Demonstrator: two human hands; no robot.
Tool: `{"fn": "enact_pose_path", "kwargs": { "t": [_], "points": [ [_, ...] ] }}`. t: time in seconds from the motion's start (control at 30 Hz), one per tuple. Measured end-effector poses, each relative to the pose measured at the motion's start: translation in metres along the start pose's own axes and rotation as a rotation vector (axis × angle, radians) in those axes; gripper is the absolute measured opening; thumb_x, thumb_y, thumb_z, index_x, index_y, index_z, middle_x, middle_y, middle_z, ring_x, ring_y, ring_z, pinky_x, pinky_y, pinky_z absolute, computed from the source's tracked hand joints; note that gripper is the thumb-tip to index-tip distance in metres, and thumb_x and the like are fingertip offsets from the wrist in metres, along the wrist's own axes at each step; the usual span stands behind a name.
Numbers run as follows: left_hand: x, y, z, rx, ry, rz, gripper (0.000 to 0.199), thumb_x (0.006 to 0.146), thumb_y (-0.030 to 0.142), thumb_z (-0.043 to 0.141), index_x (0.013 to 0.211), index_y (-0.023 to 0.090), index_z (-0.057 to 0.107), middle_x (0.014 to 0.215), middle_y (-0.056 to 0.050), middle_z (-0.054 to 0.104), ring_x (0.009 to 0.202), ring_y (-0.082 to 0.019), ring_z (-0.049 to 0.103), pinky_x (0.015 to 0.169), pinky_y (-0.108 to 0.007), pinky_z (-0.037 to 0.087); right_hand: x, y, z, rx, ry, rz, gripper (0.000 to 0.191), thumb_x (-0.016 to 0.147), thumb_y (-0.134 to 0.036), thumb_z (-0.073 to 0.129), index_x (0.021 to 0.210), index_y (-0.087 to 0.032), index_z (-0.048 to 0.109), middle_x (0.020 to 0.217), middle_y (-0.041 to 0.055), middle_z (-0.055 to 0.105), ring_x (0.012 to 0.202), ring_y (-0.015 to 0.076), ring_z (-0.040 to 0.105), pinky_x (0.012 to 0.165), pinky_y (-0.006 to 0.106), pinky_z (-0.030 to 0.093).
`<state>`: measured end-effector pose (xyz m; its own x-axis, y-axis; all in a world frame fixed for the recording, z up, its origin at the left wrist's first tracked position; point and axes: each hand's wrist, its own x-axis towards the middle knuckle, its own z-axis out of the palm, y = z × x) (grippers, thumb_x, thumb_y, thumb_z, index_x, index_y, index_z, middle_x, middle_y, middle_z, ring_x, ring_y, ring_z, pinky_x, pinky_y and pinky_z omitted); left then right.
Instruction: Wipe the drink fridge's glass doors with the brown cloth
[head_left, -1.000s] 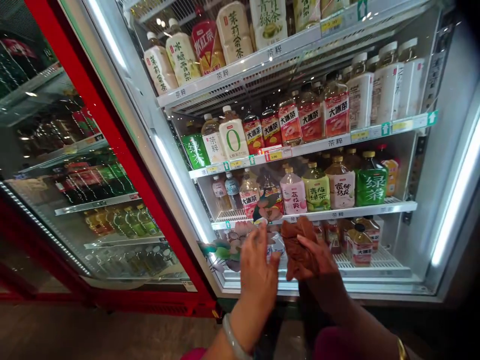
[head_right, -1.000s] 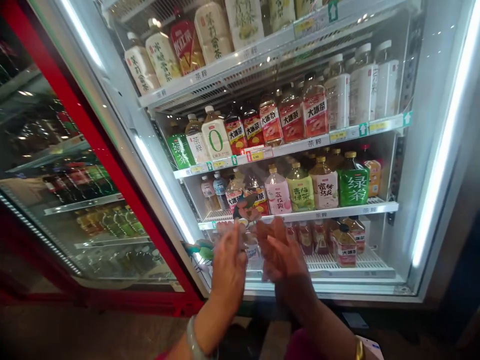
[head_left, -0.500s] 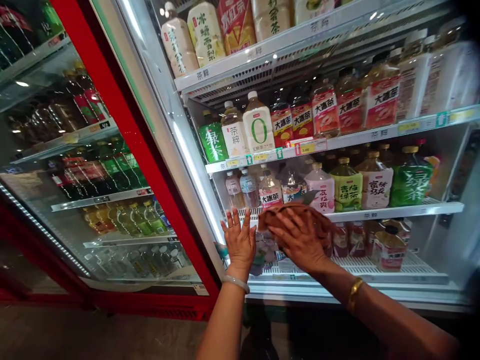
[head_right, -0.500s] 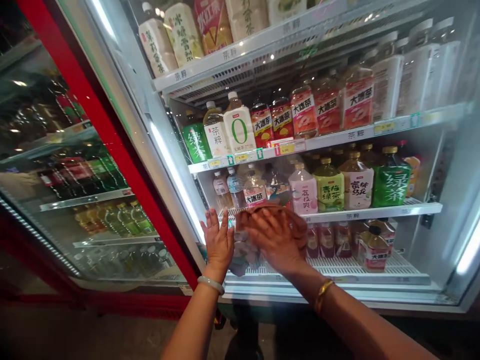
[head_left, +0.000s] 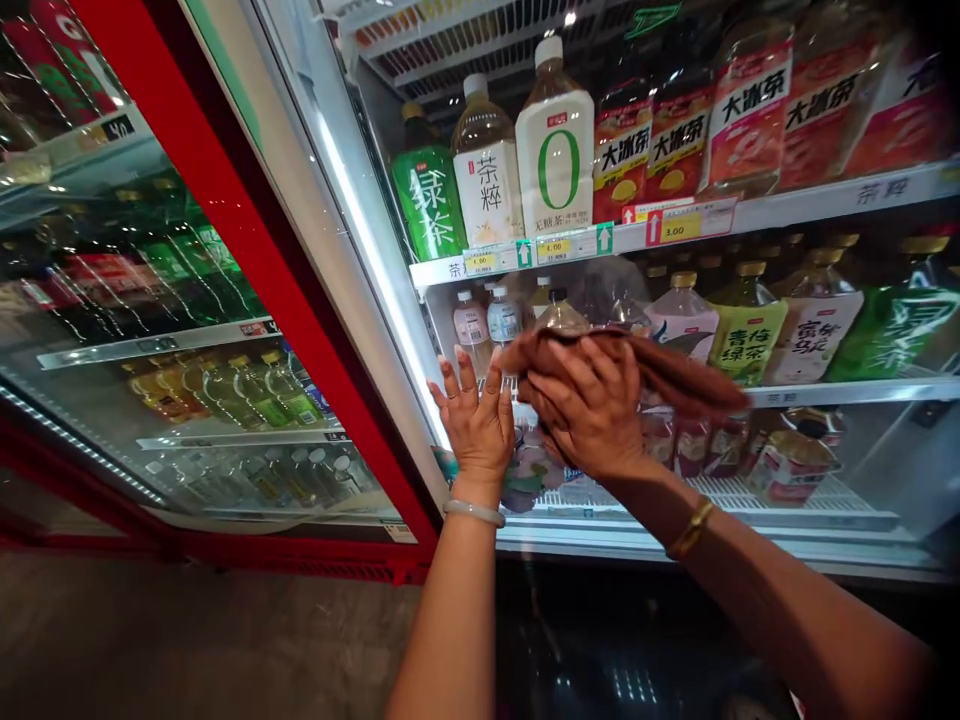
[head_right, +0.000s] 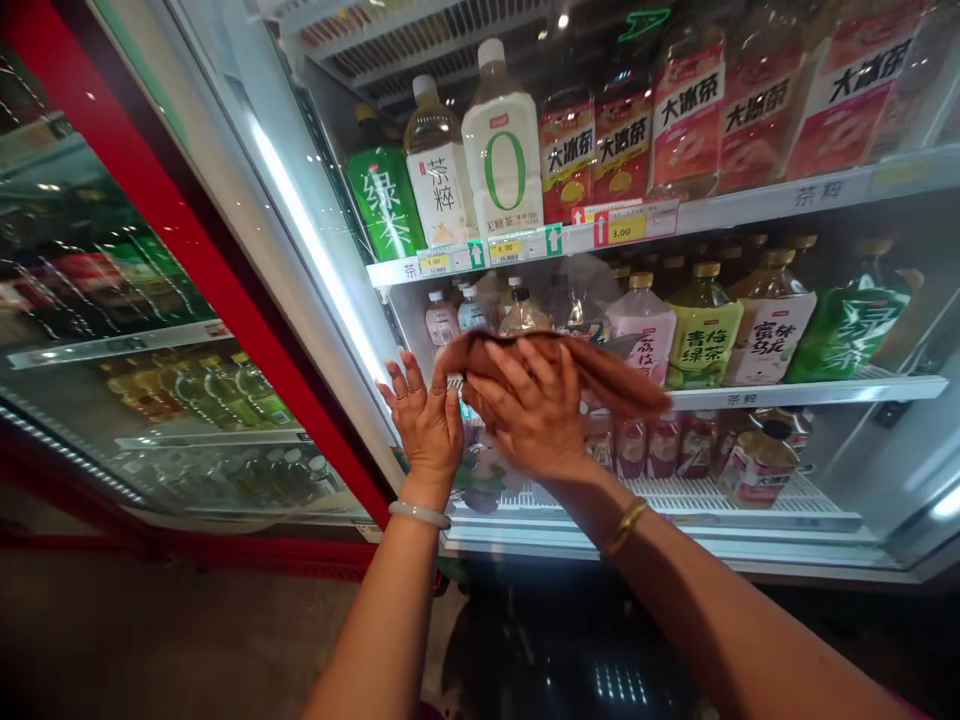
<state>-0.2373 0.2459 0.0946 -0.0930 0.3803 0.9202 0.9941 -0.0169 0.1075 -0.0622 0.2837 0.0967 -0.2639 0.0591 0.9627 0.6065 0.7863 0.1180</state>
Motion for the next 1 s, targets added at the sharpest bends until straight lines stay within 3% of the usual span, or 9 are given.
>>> {"fn": "enact_pose_path", "kwargs": {
  "t": [0.07,0.13,0.3,0.43,0.57,0.67,0.8,0.93,1.0],
  "points": [
    [0.003,-0.006,-0.002,0.009,0.050,0.002,0.052,0.106,0.026,0.047,0.159,0.026,0.047,0.176,-0.007,0.011,0.164,-0.025,-0.008,0.134,-0.060,0.001,0.019,-0.009,0.008,-0.038,0.066,0.026,0.048,0.095,-0.036,0.067,0.142,-0.032,0.060,0.159,0.0032,0.053,0.157,0.0289,0.033,0.132,0.060,0.014],
    [0.004,-0.013,-0.002,0.016,0.088,-0.004,0.053,0.106,0.024,0.047,0.159,0.026,0.047,0.176,-0.006,0.006,0.164,-0.024,-0.007,0.135,-0.058,0.003,0.020,-0.020,0.018,-0.049,0.074,-0.039,0.047,0.094,-0.033,0.069,0.141,-0.032,0.061,0.155,0.0027,0.057,0.155,0.0275,0.035,0.131,0.056,0.018],
    [-0.018,-0.021,0.007,0.046,0.078,0.071,0.049,0.104,0.024,0.052,0.152,0.026,0.056,0.175,-0.006,0.001,0.164,-0.027,-0.007,0.134,-0.060,0.004,-0.031,-0.011,0.020,0.005,-0.066,-0.156,0.050,0.093,-0.030,0.067,0.143,-0.030,0.061,0.149,0.0058,0.061,0.149,0.0285,0.041,0.128,0.051,0.027],
    [-0.031,-0.021,0.009,0.015,0.040,0.106,0.050,0.103,0.026,0.053,0.153,0.029,0.054,0.176,-0.008,0.013,0.164,-0.028,0.000,0.133,-0.062,0.007,-0.021,0.003,0.011,0.009,0.072,-0.027,0.051,0.092,-0.034,0.066,0.143,-0.029,0.058,0.143,0.0079,0.064,0.148,0.0308,0.043,0.130,0.059,0.020],
    [-0.024,-0.025,0.005,-0.040,0.096,0.150,0.055,0.108,0.028,0.041,0.162,0.025,0.040,0.175,-0.009,0.017,0.165,-0.022,0.004,0.135,-0.054,0.007,0.008,-0.015,0.022,0.006,0.086,0.030,0.062,0.093,-0.034,0.063,0.153,-0.028,0.047,0.152,0.0074,0.059,0.152,0.0295,0.039,0.131,0.061,0.014],
    [-0.019,-0.028,0.004,-0.030,0.118,0.106,0.057,0.108,0.029,0.036,0.164,0.021,0.035,0.175,-0.010,0.019,0.165,-0.020,0.001,0.135,-0.051,0.004,-0.009,-0.023,0.030,0.030,0.001,-0.087,0.056,0.092,-0.027,0.062,0.148,-0.026,0.053,0.147,0.0055,0.062,0.152,0.0267,0.038,0.133,0.056,0.014],
    [-0.021,-0.024,0.006,0.011,0.039,0.056,0.056,0.107,0.034,0.042,0.162,0.024,0.042,0.176,-0.010,0.015,0.165,-0.026,-0.003,0.133,-0.059,0.001,-0.035,-0.003,0.018,0.046,0.012,-0.119,0.044,0.094,-0.034,0.060,0.138,-0.025,0.060,0.140,0.0082,0.064,0.149,0.0287,0.041,0.131,0.054,0.022],
    [-0.020,-0.013,0.009,0.007,0.031,0.043,0.052,0.107,0.031,0.045,0.159,0.030,0.047,0.176,-0.006,0.012,0.164,-0.027,-0.002,0.131,-0.063,-0.002,-0.013,0.005,0.006,-0.020,0.123,0.063,0.048,0.093,-0.043,0.067,0.137,-0.026,0.061,0.141,0.0102,0.064,0.146,0.0335,0.044,0.131,0.064,0.015],
    [-0.019,-0.008,0.011,-0.010,0.029,0.033,0.053,0.106,0.027,0.044,0.159,0.028,0.046,0.176,-0.007,0.015,0.164,-0.025,-0.001,0.132,-0.061,-0.003,-0.004,0.000,0.009,-0.030,0.106,0.037,0.047,0.092,-0.039,0.069,0.137,-0.028,0.061,0.143,0.0086,0.064,0.146,0.0327,0.043,0.131,0.064,0.014]
  ]
}}
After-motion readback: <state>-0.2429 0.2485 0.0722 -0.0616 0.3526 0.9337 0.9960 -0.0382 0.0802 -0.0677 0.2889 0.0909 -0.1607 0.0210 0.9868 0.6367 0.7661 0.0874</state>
